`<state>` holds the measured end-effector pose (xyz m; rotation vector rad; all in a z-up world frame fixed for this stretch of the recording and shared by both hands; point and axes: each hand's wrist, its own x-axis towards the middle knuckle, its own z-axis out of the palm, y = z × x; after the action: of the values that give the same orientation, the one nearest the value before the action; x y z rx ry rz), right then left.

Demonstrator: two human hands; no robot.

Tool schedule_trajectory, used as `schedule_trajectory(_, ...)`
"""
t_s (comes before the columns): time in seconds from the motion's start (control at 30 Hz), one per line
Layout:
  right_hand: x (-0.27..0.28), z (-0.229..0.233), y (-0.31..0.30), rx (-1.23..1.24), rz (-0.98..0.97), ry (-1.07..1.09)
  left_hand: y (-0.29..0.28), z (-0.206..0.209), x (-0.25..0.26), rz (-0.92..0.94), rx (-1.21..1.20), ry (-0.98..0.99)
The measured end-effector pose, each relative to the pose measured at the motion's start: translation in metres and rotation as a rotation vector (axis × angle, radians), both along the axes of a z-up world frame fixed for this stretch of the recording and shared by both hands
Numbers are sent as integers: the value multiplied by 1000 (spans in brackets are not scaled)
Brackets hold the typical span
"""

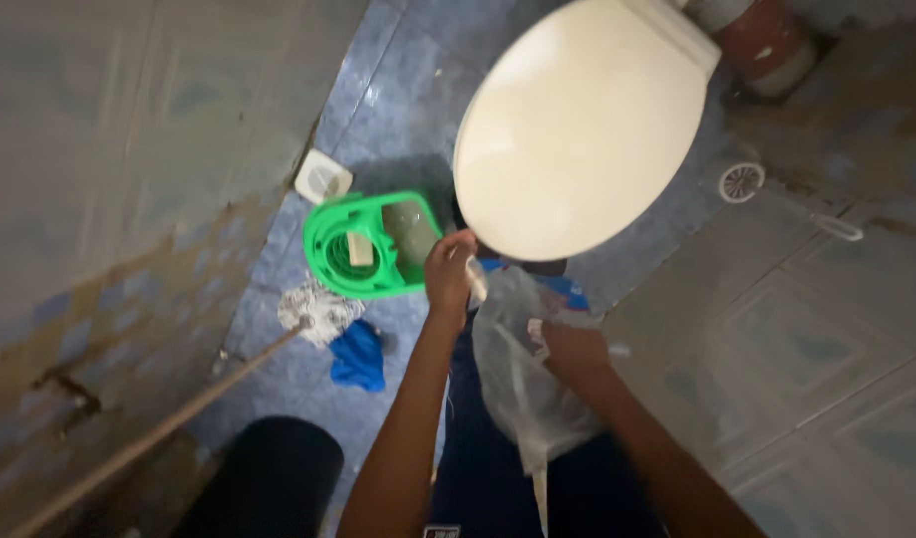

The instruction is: The person installs a new toilet seat by positioning the seat over the bowl, aligning the hinges, and securing the plastic mounting hardware.

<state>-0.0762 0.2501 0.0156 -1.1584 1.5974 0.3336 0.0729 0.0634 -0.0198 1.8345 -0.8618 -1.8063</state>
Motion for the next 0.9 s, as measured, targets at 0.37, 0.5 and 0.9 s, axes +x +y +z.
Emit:
schedule_trajectory(0.37, -93, -39, 11, -298, -557, 214, 28, -86, -24, 285, -32, 36)
schedule_trajectory(0.5, -117, -61, -20, -473, -836, 154, 11, -73, -22, 193, 41, -105)
schedule_trajectory(0.9, -103, -55, -56, -137, -1531, -170, -2, -47, -33, 150, 125, -105)
